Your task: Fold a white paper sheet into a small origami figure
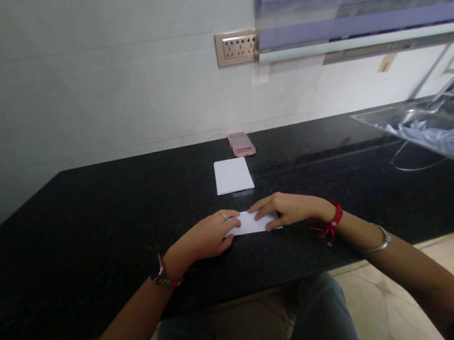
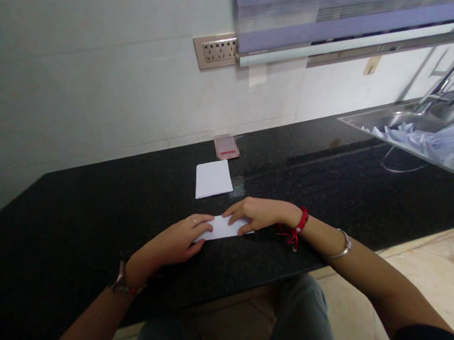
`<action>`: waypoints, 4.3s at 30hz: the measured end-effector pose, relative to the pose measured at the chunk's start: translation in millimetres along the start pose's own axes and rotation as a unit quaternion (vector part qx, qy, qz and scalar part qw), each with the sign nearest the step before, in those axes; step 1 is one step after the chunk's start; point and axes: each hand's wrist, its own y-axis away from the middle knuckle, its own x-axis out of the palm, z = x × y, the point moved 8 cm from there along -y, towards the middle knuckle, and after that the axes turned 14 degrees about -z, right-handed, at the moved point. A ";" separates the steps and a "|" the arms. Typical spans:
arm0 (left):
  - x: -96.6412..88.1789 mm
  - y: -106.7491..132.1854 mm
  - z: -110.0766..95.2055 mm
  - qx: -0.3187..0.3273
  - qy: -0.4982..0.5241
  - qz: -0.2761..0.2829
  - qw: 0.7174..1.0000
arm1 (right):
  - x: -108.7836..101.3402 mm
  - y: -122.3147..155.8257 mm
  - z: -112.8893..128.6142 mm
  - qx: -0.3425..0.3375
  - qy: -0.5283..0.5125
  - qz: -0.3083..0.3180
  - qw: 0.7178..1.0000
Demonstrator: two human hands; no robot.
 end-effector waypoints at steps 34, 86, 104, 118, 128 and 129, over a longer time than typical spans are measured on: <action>-9.0 7.3 71.1 -0.278 -0.036 -0.159 0.947 | -17.8 1.3 -31.9 0.159 0.050 -0.118 0.979; -8.0 -4.5 -5.7 0.043 0.056 -0.061 0.996 | -9.1 11.0 -10.6 -0.031 -0.066 -0.004 0.997; -6.5 -3.2 -18.9 0.071 0.092 -0.047 0.992 | -7.4 14.5 7.5 -0.029 -0.075 0.049 0.996; -1.2 -1.2 -18.6 0.083 0.133 -0.019 0.987 | -2.8 12.8 9.6 -0.053 -0.029 0.042 0.997; -1.8 -0.8 -16.9 0.084 0.145 -0.031 0.985 | -4.8 9.3 9.5 -0.051 -0.036 0.014 0.998; -2.5 -0.8 -16.9 0.085 0.147 -0.034 0.985 | -5.0 8.9 9.6 -0.050 -0.036 0.009 0.998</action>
